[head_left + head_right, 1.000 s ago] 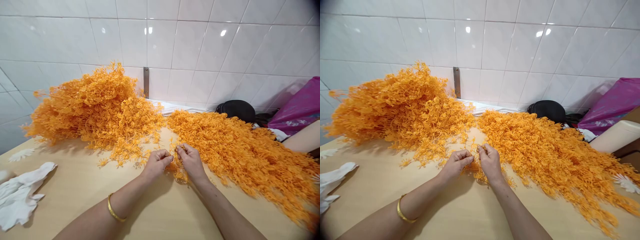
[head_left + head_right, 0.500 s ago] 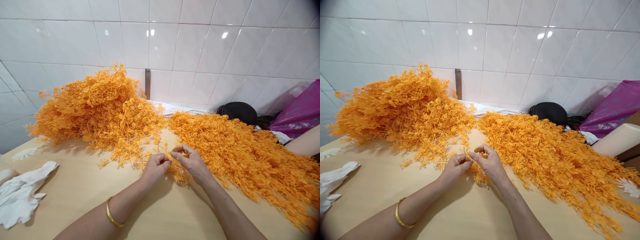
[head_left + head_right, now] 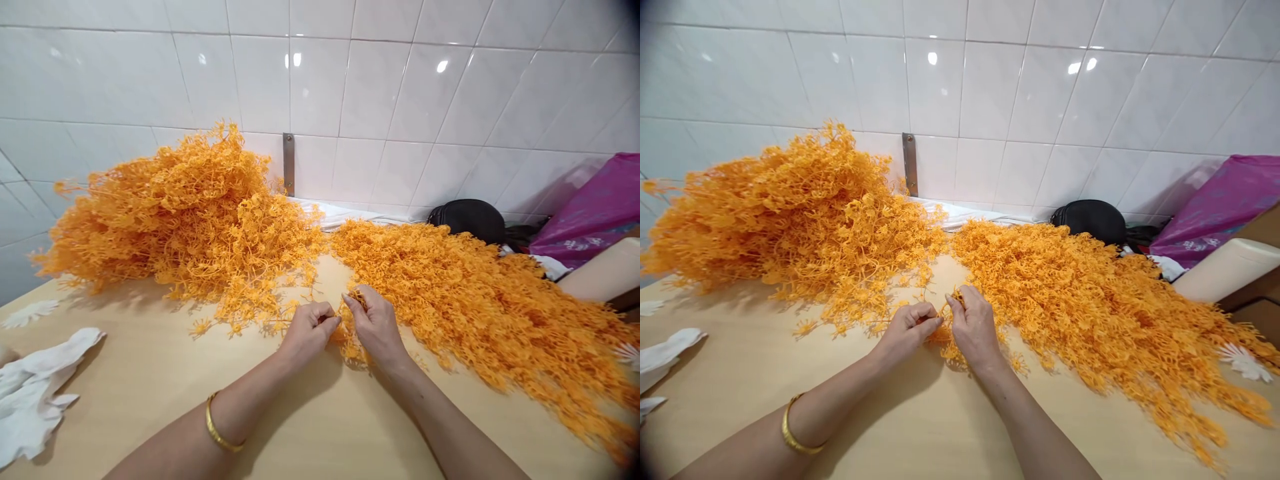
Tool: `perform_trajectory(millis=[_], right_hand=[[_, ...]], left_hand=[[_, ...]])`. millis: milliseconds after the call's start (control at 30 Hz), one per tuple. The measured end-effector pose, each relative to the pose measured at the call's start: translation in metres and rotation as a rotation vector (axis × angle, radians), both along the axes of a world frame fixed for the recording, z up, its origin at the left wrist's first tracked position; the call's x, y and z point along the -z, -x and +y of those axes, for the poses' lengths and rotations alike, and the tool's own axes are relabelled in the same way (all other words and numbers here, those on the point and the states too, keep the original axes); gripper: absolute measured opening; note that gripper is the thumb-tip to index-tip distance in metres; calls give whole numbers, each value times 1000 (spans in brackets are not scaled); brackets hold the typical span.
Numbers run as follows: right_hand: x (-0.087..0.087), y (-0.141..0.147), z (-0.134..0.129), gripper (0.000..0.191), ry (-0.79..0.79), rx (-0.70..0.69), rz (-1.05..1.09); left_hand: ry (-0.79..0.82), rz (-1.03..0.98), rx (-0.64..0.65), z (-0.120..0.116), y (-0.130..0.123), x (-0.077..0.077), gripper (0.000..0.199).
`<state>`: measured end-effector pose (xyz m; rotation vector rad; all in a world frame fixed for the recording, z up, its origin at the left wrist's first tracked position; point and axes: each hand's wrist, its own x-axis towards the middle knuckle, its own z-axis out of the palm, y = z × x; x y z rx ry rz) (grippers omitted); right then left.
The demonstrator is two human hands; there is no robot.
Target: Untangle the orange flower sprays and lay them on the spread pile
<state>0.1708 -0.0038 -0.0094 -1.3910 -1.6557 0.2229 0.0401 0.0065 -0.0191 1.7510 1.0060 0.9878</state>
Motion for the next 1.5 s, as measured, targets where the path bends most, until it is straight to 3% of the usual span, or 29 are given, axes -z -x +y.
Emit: perform_trajectory(millis=[167, 333, 467, 533, 667, 767, 800, 1000, 1100, 1200, 1300, 1400, 1500], right_hand=[[1, 9, 0, 30, -107, 114, -2], [-6, 8, 2, 29, -87, 166, 69], [-14, -25, 11, 23, -90, 447, 171], [-14, -42, 15, 13, -108, 568, 68], [-8, -52, 15, 31, -138, 654, -289], [-11, -44, 9, 11, -158, 566, -363], [-13, -40, 7, 16, -151, 489, -322], [-19, -23, 0, 26, 168, -184, 247], [-17, -16, -1, 36, 299, -370, 407], [-15, -12, 0, 22, 309, -424, 477], [-11, -8, 1, 22, 268, -405, 495], [-5, -6, 4, 23, 201, -312, 517], [-6, -13, 9, 22, 102, -117, 658]], left_hand=[[-75, -1, -17, 3, -1, -8, 25], [-165, 40, -38, 3, 0, -8, 25], [-176, 113, -32, 0, 4, 2, 25], [-194, 139, -29, -1, 5, 7, 24], [-228, 135, -48, 0, 5, 11, 23], [-198, 112, -48, 1, 4, 12, 22], [-160, 92, -40, 1, 4, 12, 22], [142, -94, 47, 0, 1, 9, 22], [161, -104, 74, -1, 0, 8, 24], [82, -45, 93, -1, 1, 10, 26], [-71, 74, 117, 1, 3, 12, 27], [-175, 176, 144, 3, 5, 11, 23], [-240, 238, 161, 4, 5, 10, 22]])
